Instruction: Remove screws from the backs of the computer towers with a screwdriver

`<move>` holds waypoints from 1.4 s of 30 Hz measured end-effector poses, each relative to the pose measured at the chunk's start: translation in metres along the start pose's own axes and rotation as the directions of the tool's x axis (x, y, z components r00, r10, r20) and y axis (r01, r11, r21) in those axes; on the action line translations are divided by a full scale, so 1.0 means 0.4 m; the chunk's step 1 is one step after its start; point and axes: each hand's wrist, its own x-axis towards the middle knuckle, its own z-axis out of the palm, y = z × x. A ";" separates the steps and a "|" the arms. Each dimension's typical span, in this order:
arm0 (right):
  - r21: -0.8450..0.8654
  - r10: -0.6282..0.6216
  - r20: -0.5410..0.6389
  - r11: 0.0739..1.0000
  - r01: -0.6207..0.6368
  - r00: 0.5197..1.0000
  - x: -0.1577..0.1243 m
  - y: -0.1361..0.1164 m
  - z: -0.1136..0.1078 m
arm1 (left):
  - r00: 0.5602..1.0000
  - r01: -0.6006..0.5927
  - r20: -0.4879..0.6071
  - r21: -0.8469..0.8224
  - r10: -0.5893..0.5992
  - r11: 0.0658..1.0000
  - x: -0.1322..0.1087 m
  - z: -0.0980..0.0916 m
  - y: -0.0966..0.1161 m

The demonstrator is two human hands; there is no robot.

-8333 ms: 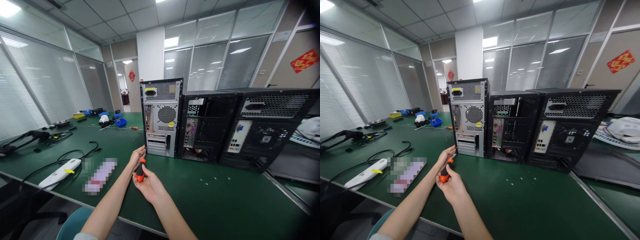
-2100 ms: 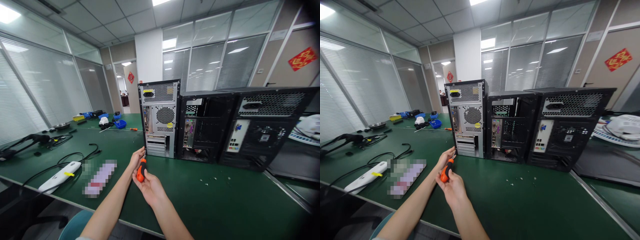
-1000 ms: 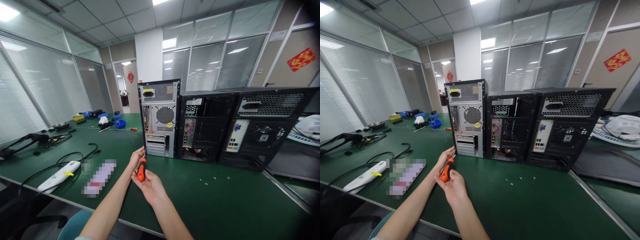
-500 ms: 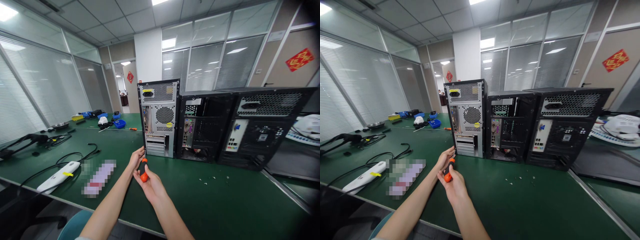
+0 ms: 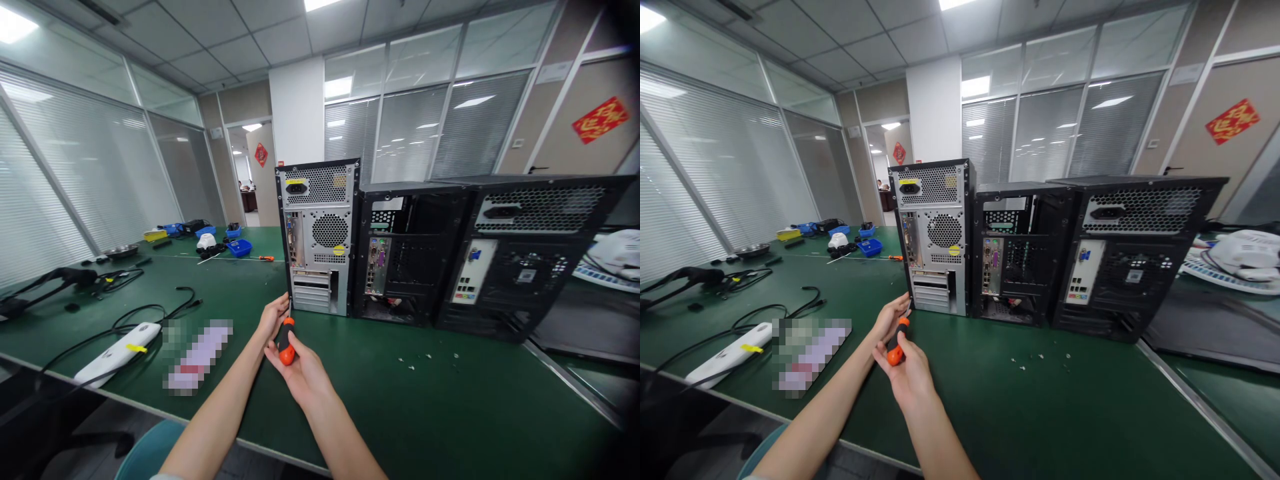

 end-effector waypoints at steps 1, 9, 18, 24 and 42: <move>0.002 0.006 -0.003 1.000 -0.006 1.000 0.000 -0.001 0.001 | 1.000 -0.001 0.000 0.002 0.001 1.000 0.000 0.000 0.000; 0.009 0.084 -0.023 0.996 -0.084 0.996 -0.001 -0.001 0.001 | 1.000 -0.010 0.013 0.000 0.010 1.000 -0.004 -0.001 0.000; -0.024 0.121 -0.044 0.992 -0.123 0.992 0.001 0.000 -0.006 | 1.000 0.019 -0.005 0.007 -0.019 1.000 0.007 -0.004 0.002; -0.001 0.131 -0.023 0.991 -0.131 0.991 -0.001 -0.002 0.000 | 1.000 0.018 0.002 0.004 -0.018 1.000 0.006 -0.005 0.001; 0.102 0.189 0.000 0.977 -0.188 0.982 0.002 0.000 0.003 | 1.000 0.011 -0.024 0.007 -0.011 1.000 -0.005 0.000 0.005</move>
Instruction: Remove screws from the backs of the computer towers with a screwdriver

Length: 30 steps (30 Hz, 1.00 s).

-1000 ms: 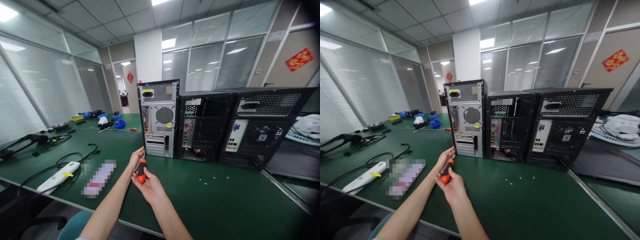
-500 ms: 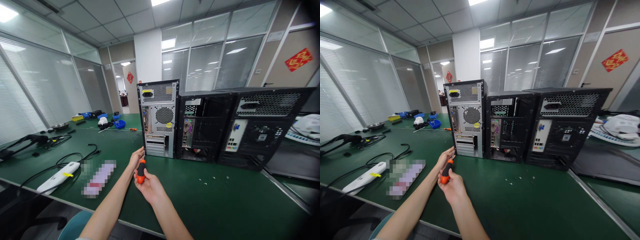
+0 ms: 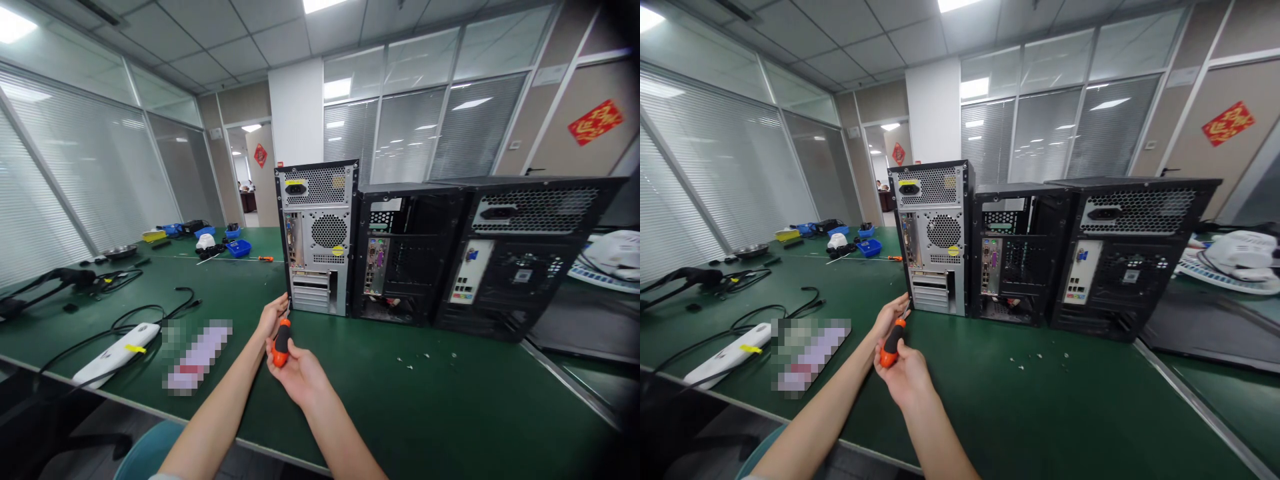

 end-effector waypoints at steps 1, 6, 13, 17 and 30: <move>0.002 -0.003 -0.002 1.000 0.003 1.000 0.001 0.001 0.000 | 1.000 0.004 -0.002 0.000 -0.004 1.000 0.001 0.001 0.000; 0.012 -0.029 -0.017 1.000 0.029 0.999 0.004 0.003 0.000 | 1.000 0.009 -0.015 -0.013 -0.009 1.000 0.001 0.005 0.003; 0.028 -0.022 -0.021 0.999 0.023 1.000 0.002 0.003 0.002 | 1.000 0.007 -0.015 0.000 -0.007 1.000 -0.003 0.006 0.006; 0.040 -0.016 -0.031 0.999 0.017 0.999 0.000 0.002 0.004 | 1.000 0.011 -0.010 0.005 -0.011 1.000 -0.005 0.010 0.009; 0.080 0.007 -0.035 0.997 -0.005 0.999 0.001 0.003 0.005 | 1.000 0.010 -0.019 0.004 -0.010 1.000 -0.009 0.009 0.011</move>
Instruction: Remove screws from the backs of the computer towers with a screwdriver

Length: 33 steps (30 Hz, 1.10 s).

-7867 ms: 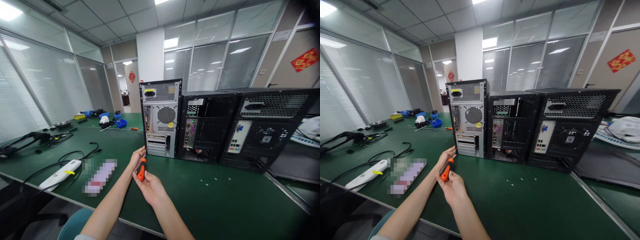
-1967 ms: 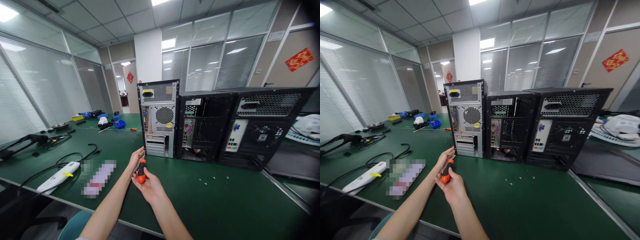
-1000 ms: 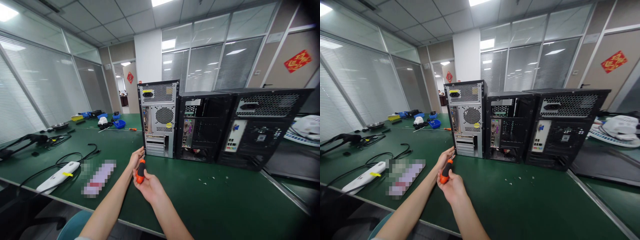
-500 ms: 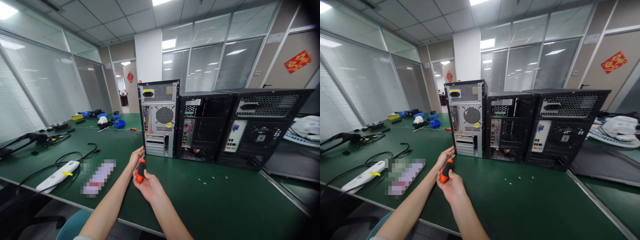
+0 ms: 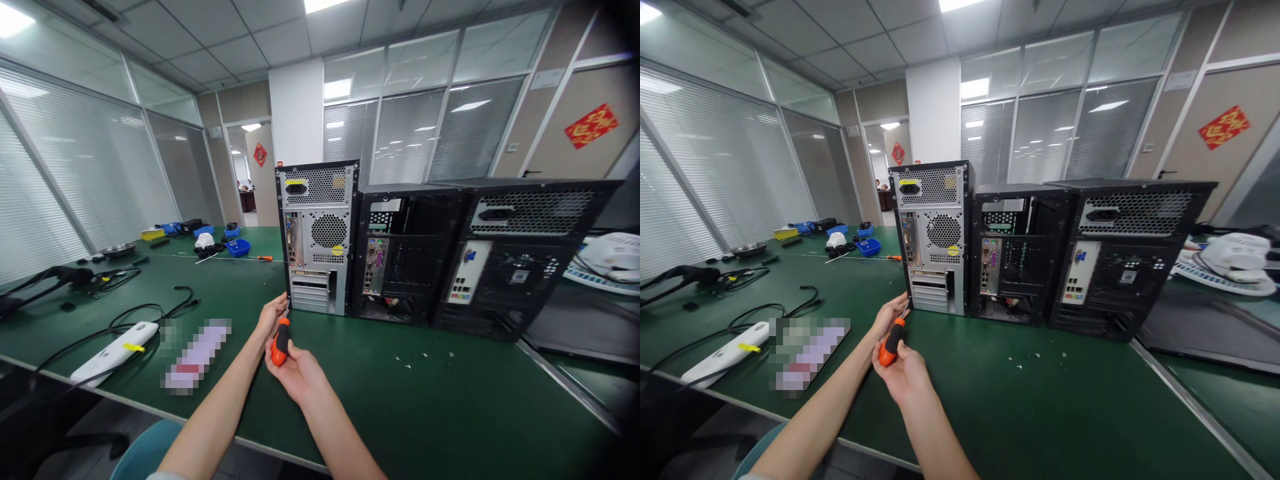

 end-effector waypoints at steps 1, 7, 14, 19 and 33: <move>0.003 0.001 0.002 1.000 -0.001 1.000 0.000 -0.001 0.000 | 1.000 0.001 -0.004 0.002 -0.001 1.000 0.000 0.000 0.000; 0.021 0.014 -0.009 1.000 -0.014 1.000 0.000 -0.004 0.001 | 1.000 0.007 0.000 -0.001 -0.007 1.000 0.005 -0.002 -0.003; 0.043 0.045 -0.006 0.998 -0.045 0.999 -0.002 -0.006 0.006 | 1.000 0.006 0.001 -0.001 -0.006 1.000 0.015 -0.012 -0.010; 0.048 0.066 -0.001 0.997 -0.066 0.998 -0.005 -0.008 0.008 | 1.000 0.003 0.018 -0.001 -0.003 1.000 0.020 -0.016 -0.013; -0.044 0.012 -0.011 0.999 -0.013 1.000 -0.009 -0.007 0.010 | 1.000 -0.004 0.026 -0.015 0.005 1.000 0.012 -0.012 -0.010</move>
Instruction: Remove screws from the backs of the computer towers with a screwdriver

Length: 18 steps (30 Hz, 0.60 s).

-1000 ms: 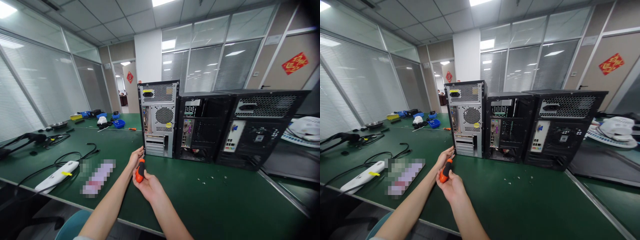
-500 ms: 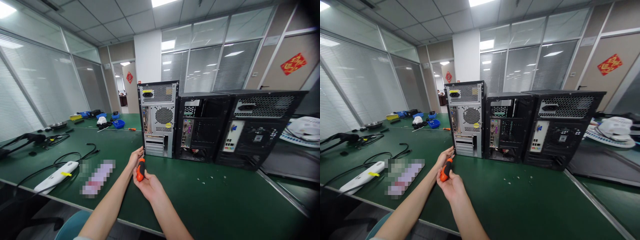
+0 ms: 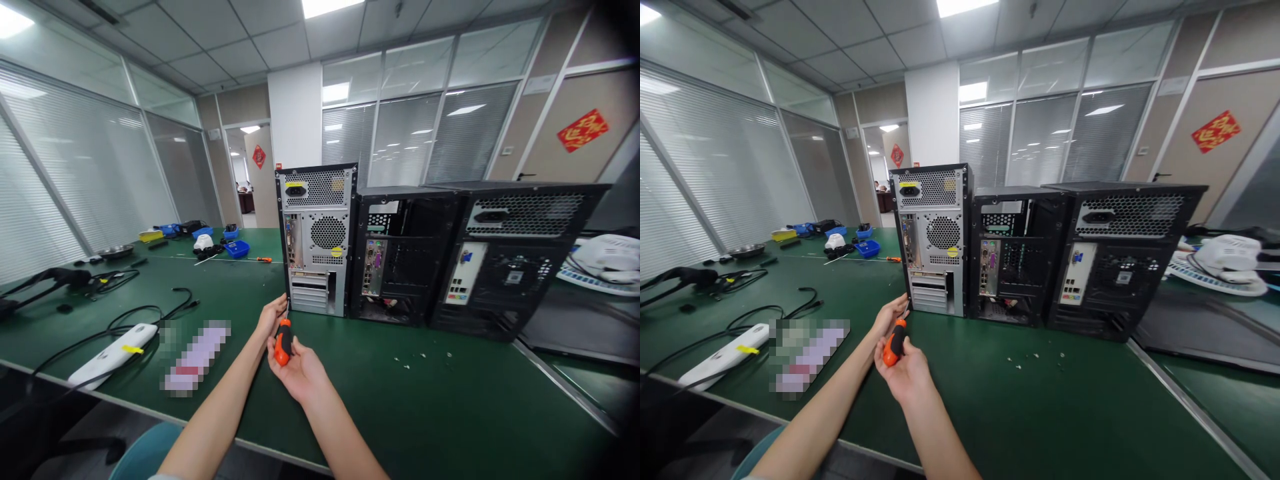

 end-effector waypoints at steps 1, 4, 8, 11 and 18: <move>-0.016 -0.016 0.001 1.000 0.016 1.000 -0.001 0.001 0.002 | 1.000 0.001 0.003 -0.004 -0.001 1.000 0.000 -0.001 0.000; -0.075 -0.072 0.002 0.995 0.072 0.997 -0.003 0.006 0.007 | 1.000 -0.003 0.012 -0.017 0.003 1.000 0.002 -0.002 -0.001; -0.155 -0.146 0.002 0.977 0.144 0.989 0.003 0.021 0.008 | 1.000 -0.004 0.017 -0.020 0.004 1.000 0.007 -0.006 -0.004; -0.202 -0.171 0.005 0.965 0.169 0.985 0.010 0.030 0.007 | 1.000 -0.002 0.002 -0.016 0.002 1.000 0.012 -0.008 -0.008; -0.267 -0.150 -0.019 0.954 0.140 0.988 0.020 0.032 0.014 | 1.000 0.017 -0.008 -0.008 -0.017 1.000 0.018 -0.010 -0.006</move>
